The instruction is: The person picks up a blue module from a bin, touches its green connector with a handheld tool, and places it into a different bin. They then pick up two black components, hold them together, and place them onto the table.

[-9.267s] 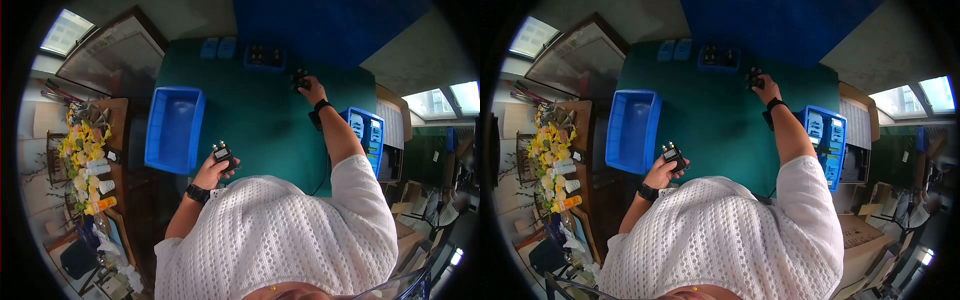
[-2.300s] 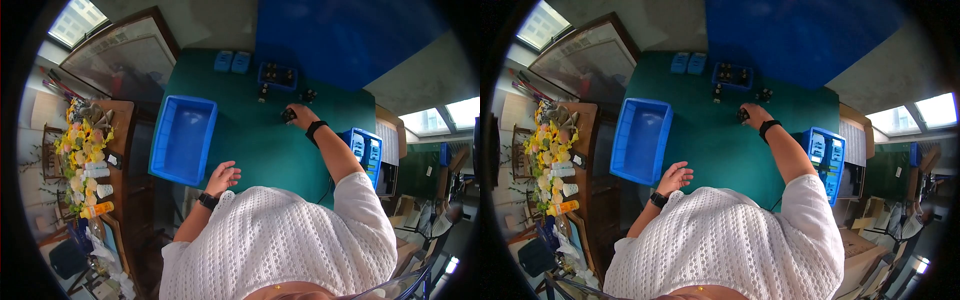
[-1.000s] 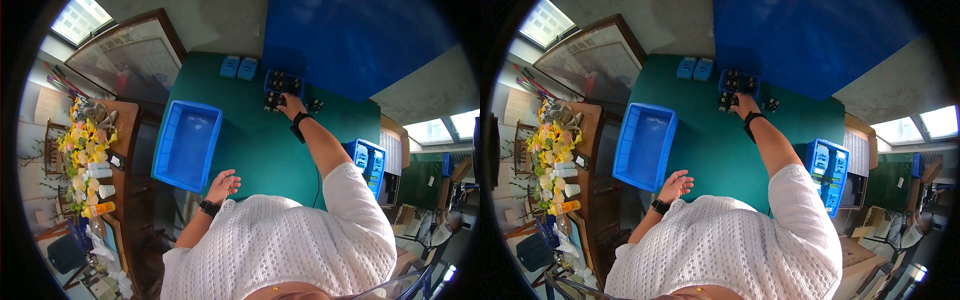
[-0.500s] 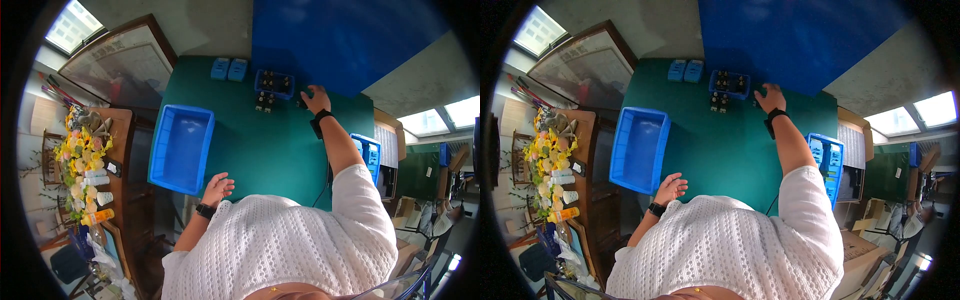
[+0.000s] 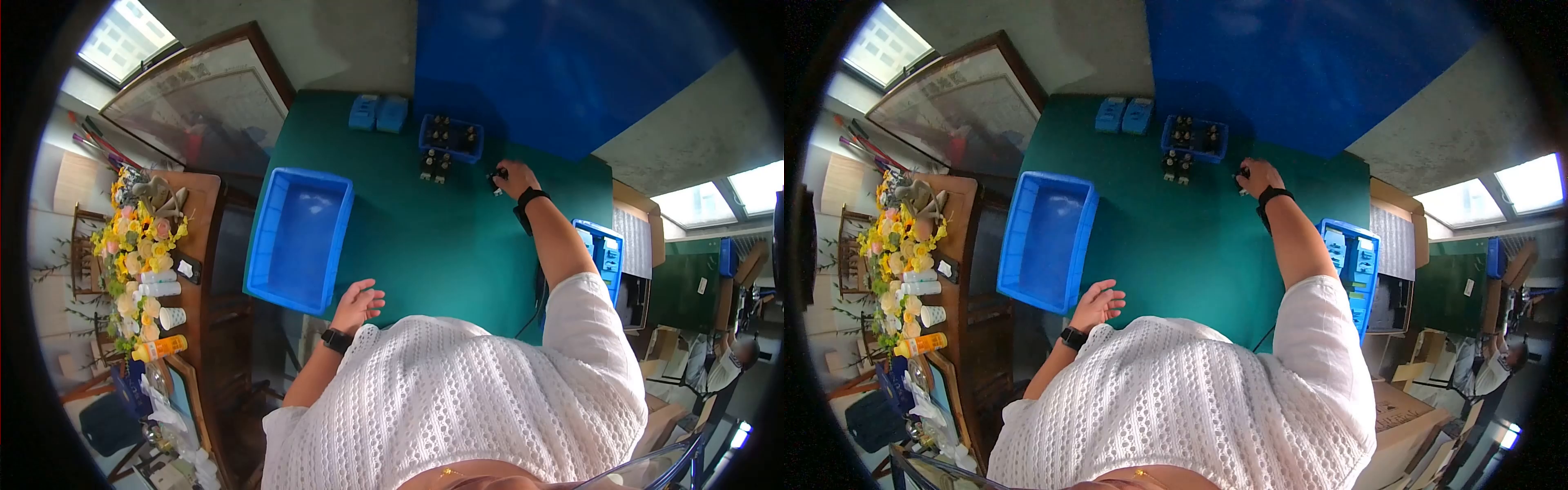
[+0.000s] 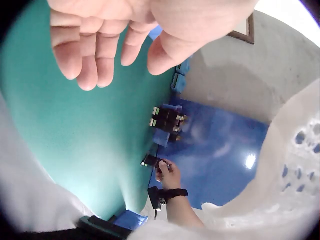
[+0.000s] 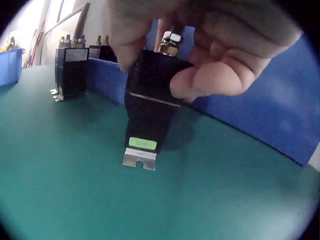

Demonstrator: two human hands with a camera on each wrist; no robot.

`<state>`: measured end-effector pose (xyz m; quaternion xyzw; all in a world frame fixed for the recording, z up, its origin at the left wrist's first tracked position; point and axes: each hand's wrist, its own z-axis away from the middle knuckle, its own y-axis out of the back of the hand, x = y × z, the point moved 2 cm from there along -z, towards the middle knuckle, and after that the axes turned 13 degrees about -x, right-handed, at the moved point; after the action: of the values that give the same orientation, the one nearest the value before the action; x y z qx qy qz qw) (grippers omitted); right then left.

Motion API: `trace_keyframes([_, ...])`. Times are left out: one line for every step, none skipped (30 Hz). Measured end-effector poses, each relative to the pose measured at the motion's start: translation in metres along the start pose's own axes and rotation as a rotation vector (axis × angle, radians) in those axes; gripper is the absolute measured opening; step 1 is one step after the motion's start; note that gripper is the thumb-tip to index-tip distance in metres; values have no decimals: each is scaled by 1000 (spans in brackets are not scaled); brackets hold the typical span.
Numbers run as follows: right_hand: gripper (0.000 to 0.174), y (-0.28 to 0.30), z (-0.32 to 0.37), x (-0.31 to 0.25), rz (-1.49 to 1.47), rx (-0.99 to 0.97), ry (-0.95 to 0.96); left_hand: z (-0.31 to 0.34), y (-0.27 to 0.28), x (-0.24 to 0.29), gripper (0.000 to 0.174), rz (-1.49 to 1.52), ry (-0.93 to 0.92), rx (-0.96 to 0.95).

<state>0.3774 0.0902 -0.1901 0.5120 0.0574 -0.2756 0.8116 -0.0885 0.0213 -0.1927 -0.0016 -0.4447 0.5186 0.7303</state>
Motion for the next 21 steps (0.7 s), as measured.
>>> trace_keyframes([46,-1,3,-1,6,-9,-5,1,0,0,36,-4,10,11])
trace_keyframes([46,5,16,-11,11,-18,-10,2,0,0,36,-10,20,21])
trace_keyframes([45,7,24,-17,17,-25,-16,2,0,-1,36,-7,20,16])
trace_keyframes([45,3,25,-14,49,0,6,2,0,-1,37,-5,19,10])
trace_keyframes([45,-2,25,-11,81,25,28,2,1,-2,37,-1,17,4])
trace_keyframes([45,-3,24,-8,116,50,50,1,1,-2,36,-4,18,1])
trace_keyframes([45,-5,21,-6,105,15,62,0,2,-3,36,-6,20,-1])
trace_keyframes([44,-3,19,-12,94,-19,75,0,3,-3,36,-8,22,-3])
trace_keyframes([43,-2,17,-19,84,-53,90,-2,2,-4,36,-2,18,-8])
trace_keyframes([44,-3,16,-27,50,-55,74,-2,2,-4,36,5,16,-12])
trace_keyframes([44,-3,18,-41,16,-57,58,-2,3,-4,36,10,14,-15])
trace_keyframes([44,-3,18,-51,-19,-59,43,-2,2,-3,36,7,13,-18])
trace_keyframes([45,-5,14,-56,-50,-32,38,-3,2,-2,36,5,10,-20])
trace_keyframes([46,-8,9,-61,-82,-6,34,-2,1,-1,36,4,7,-19])
trace_keyframes([47,-11,5,-65,-115,18,31,-1,1,-1,36,3,4,-8])
trace_keyframes([48,-13,2,-69,-143,9,47,1,1,-1,36,2,1,3])
trace_keyframes([49,-13,-1,-72,-172,1,61,1,1,-1,36,1,-1,12])
trace_keyframes([50,-13,-3,-74,-200,-6,75,2,1,-1,36,-1,5,23])
trace_keyframes([50,-15,-6,-74,-179,-6,78,2,1,-1,36,-4,11,34])
trace_keyframes([50,-18,-9,-73,-157,-5,82,3,1,-1,36,-6,18,45])
trace_keyframes([50,-21,-11,-73,-136,-4,85,3,1,-2,36,-1,18,44])
